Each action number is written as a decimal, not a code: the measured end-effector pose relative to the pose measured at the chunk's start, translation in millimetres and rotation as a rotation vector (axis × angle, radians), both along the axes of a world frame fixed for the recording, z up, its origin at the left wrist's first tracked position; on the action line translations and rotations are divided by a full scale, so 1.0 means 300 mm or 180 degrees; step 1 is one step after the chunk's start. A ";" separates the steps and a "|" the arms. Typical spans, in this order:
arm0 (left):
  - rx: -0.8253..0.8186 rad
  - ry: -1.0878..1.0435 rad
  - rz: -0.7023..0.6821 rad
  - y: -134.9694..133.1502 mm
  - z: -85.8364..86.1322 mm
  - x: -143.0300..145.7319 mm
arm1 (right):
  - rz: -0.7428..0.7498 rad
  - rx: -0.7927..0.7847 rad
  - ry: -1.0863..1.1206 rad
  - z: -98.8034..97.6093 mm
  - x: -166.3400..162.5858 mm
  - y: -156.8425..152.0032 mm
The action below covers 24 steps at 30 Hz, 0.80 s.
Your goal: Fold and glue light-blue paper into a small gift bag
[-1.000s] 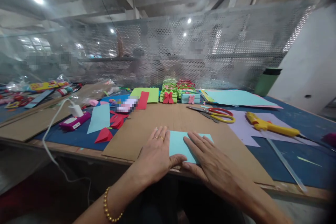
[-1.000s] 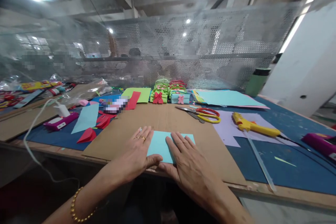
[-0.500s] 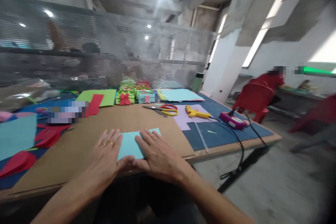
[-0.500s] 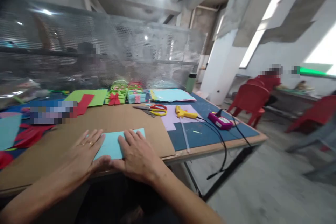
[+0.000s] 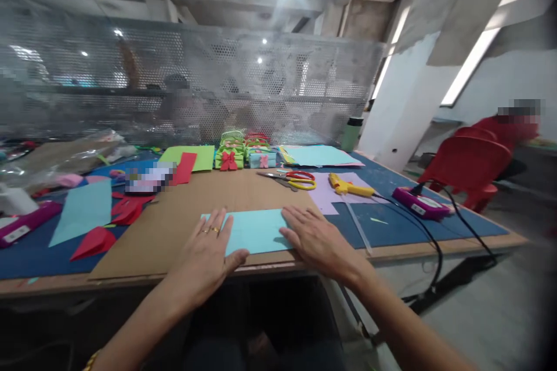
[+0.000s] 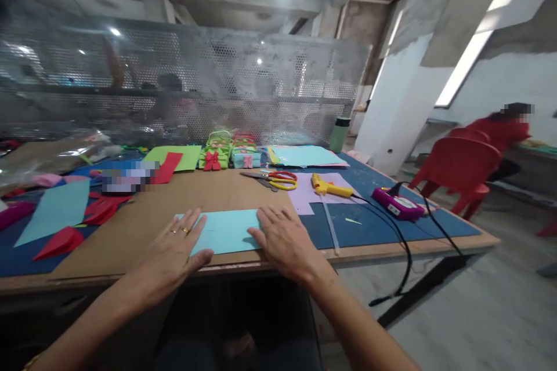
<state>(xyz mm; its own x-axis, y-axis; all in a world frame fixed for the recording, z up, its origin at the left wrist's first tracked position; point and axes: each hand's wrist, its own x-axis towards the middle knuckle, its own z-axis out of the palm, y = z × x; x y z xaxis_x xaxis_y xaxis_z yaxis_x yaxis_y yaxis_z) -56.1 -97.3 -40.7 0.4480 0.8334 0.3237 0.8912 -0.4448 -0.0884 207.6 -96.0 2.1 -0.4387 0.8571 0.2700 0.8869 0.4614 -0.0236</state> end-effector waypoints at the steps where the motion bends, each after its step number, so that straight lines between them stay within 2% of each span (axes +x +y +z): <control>1: -0.0032 -0.0015 0.0010 -0.002 0.005 0.003 | -0.0152 0.0103 -0.0019 0.005 0.004 -0.002; 3: -0.0040 -0.0038 0.0013 -0.004 0.005 0.006 | -0.0300 0.0358 -0.0016 0.012 -0.016 -0.008; 5: 0.0006 -0.0046 0.0022 -0.003 -0.004 0.005 | -0.0060 0.0481 0.0001 0.011 -0.069 -0.012; 8: 0.0101 -0.0059 0.0004 -0.001 -0.015 0.001 | 0.0672 0.0052 0.0013 -0.008 -0.160 -0.008; 10: 0.0139 -0.0074 -0.0018 -0.003 -0.011 0.001 | 0.0877 -0.0188 0.0066 -0.022 -0.192 0.000; 13: 0.0057 -0.0041 -0.0040 -0.012 0.011 0.000 | 0.0869 -0.0193 0.0113 -0.039 -0.175 0.013; 18: -0.0063 0.0022 -0.0008 -0.038 0.043 -0.055 | 0.0511 -0.0125 -0.0050 -0.055 -0.060 0.012; 21: -0.0003 0.0024 -0.0041 -0.051 0.039 -0.108 | 0.0352 -0.0067 -0.0135 -0.051 -0.025 -0.003; 24: 0.0224 -0.0041 -0.0096 -0.041 0.022 -0.119 | 0.0285 -0.0118 -0.0161 -0.035 -0.033 -0.022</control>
